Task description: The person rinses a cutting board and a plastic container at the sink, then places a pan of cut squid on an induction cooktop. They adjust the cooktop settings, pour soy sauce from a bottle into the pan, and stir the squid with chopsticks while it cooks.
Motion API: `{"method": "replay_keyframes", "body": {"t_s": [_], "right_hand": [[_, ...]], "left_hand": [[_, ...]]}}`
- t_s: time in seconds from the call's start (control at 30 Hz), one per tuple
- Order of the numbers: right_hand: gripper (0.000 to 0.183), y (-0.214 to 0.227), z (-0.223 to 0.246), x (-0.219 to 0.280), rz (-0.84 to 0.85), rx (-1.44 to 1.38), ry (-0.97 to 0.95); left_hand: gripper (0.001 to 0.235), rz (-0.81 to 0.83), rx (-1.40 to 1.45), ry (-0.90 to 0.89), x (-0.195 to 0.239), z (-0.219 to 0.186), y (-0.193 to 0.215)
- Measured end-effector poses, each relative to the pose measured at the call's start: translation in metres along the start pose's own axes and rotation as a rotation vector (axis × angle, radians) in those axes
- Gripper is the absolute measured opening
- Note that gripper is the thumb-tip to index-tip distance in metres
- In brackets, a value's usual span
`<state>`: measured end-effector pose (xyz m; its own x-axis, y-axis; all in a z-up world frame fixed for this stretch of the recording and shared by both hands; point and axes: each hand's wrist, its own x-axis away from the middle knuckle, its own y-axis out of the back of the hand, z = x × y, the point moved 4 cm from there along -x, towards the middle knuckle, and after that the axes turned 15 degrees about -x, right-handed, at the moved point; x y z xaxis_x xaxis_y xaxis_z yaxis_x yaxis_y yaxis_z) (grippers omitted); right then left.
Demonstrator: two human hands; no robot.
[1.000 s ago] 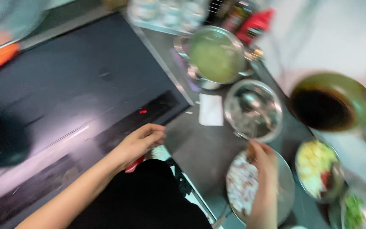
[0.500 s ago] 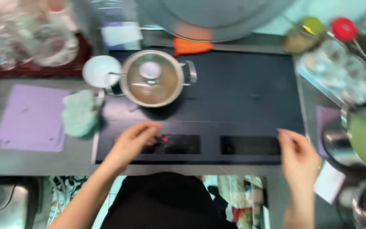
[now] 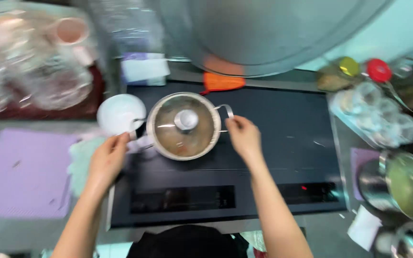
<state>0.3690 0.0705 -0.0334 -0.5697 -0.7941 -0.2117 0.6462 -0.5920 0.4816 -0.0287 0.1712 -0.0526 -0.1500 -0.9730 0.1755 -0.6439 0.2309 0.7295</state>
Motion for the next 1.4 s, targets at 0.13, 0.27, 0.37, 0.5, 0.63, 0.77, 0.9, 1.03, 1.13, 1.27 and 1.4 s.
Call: {"method": "replay_keyframes", "body": {"t_s": [0.13, 0.27, 0.37, 0.5, 0.63, 0.77, 0.9, 1.03, 1.13, 1.27, 1.4], "right_hand": [[0.028, -0.013, -0.020, -0.005, 0.080, -0.322, -0.244], [0.021, -0.024, -0.032, 0.001, 0.030, -0.654, -0.331], [0.022, 0.016, 0.004, 0.000, -0.017, -0.657, -0.410], [0.021, 0.077, -0.012, 0.000, -0.074, -0.773, -0.345], [0.020, 0.157, -0.028, -0.009, -0.208, -0.753, -0.282], [0.019, 0.233, -0.077, -0.017, -0.389, -0.578, -0.318], [0.020, 0.286, -0.157, -0.021, -0.439, -0.503, -0.344], [0.022, 0.325, -0.218, -0.017, -0.493, -0.414, -0.385], [0.024, 0.341, -0.220, -0.019, -0.465, -0.366, -0.427], [0.027, 0.347, -0.208, -0.022, -0.397, -0.255, -0.428], [0.024, 0.337, -0.180, -0.026, -0.361, 0.201, -0.091]], "left_hand": [[0.042, 0.040, 0.001, 0.092, -0.010, 0.001, -0.012], [0.036, 0.220, 0.443, 0.268, -0.017, 0.024, -0.037], [0.034, 0.261, 0.461, 0.271, -0.028, 0.049, -0.043], [0.037, 0.333, 0.455, 0.208, -0.025, 0.002, -0.056], [0.030, 0.408, 0.325, 0.216, 0.002, -0.148, -0.076], [0.027, 0.543, 0.120, -0.037, 0.008, -0.234, -0.142], [0.030, 0.592, 0.096, -0.179, 0.016, -0.275, -0.226], [0.029, 0.592, 0.142, -0.233, 0.029, -0.307, -0.278], [0.030, 0.479, 0.137, -0.413, 0.035, -0.316, -0.296], [0.032, 0.387, 0.156, -0.359, 0.043, -0.317, -0.289], [0.040, 0.372, 0.231, -0.359, 0.055, -0.290, -0.204]]}}
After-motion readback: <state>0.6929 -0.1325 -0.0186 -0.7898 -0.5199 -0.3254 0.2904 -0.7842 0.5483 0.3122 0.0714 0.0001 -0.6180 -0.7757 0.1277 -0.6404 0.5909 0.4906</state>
